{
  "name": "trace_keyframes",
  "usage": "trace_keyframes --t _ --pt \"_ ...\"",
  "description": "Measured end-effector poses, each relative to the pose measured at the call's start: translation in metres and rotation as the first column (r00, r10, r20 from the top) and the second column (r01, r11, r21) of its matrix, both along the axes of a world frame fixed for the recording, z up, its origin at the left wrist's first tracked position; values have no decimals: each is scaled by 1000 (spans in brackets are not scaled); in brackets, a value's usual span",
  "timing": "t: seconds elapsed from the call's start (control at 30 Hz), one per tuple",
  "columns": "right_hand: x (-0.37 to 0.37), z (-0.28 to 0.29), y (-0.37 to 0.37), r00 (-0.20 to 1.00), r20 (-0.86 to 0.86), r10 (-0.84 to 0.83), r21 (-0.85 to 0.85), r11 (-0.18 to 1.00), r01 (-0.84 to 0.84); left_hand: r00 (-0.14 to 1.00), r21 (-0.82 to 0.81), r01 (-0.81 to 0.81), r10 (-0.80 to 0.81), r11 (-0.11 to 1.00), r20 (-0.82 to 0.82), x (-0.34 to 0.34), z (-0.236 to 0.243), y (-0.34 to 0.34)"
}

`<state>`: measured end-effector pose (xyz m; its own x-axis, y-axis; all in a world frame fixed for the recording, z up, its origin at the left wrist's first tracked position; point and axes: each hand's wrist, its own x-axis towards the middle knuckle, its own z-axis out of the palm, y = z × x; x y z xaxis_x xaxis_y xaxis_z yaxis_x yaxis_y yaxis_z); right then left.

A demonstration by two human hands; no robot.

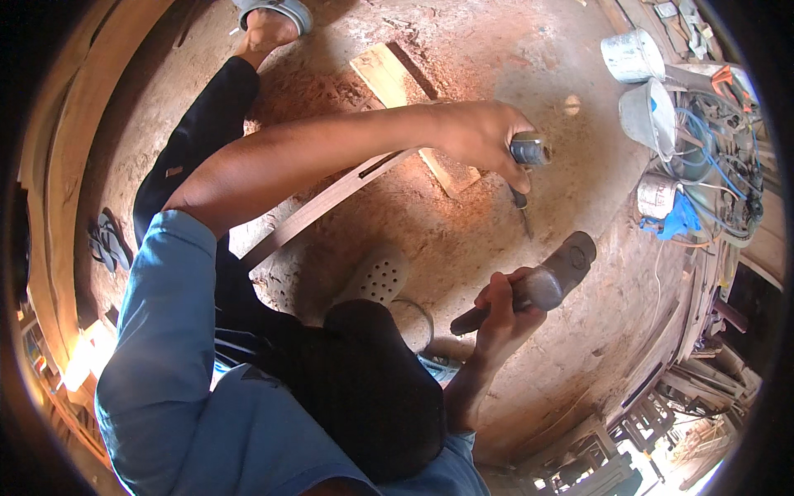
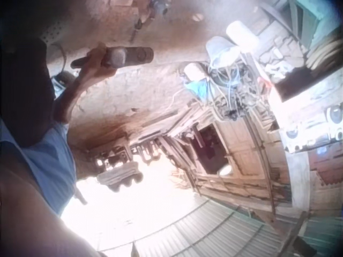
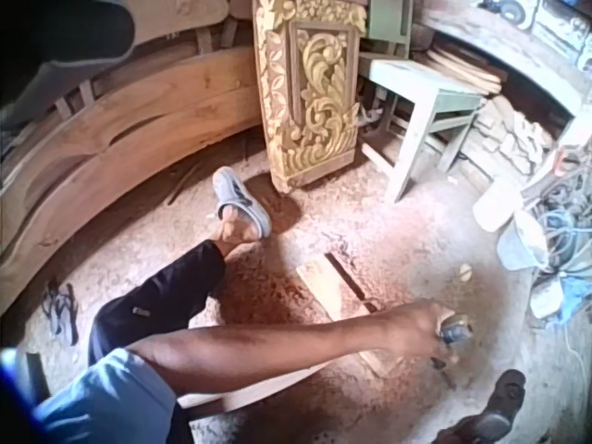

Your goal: The person is carving a piece of wood using a chisel and hammer. They repeatedly strike the chisel to shape the wood, creating a groove or notch.

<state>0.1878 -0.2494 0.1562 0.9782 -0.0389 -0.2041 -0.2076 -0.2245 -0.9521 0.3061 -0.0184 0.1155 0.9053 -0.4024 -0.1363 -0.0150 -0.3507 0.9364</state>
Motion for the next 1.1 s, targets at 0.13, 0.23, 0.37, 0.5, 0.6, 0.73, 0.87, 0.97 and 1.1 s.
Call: trace_keyframes --t 0.13,0.23,0.37,0.5,0.6,0.73,0.87,0.97,1.1 --pt "0 -1 1 1000 9 12 33 999 -12 997 -40 -53 50 998 -57 -12 -2 10" --pt "3 2 5 998 57 40 -16 999 -40 1000 -6 -20 20 1000 1 -19 -5 12" --pt "14 20 7 978 204 52 25 998 -58 999 5 2 -2 1000 47 -27 -2 14" --pt "33 37 13 909 413 51 132 985 -115 996 30 36 -38 999 85 -33 0 17" --pt "53 21 29 785 535 314 -217 948 -231 996 10 45 -45 999 76 -34 -6 18" --pt "65 -1 46 889 93 448 -537 775 -334 999 -128 -31 28 991 -21 -31 -19 23" --pt "65 36 38 943 210 259 -382 909 -165 991 -188 -35 10 982 -135 -30 -27 31" --pt "68 56 42 871 455 184 -127 982 -142 994 -123 -100 95 987 -45 -35 -26 34" --pt "74 16 62 753 264 602 -615 707 -349 998 -167 -60 55 984 -33 -40 -27 31"
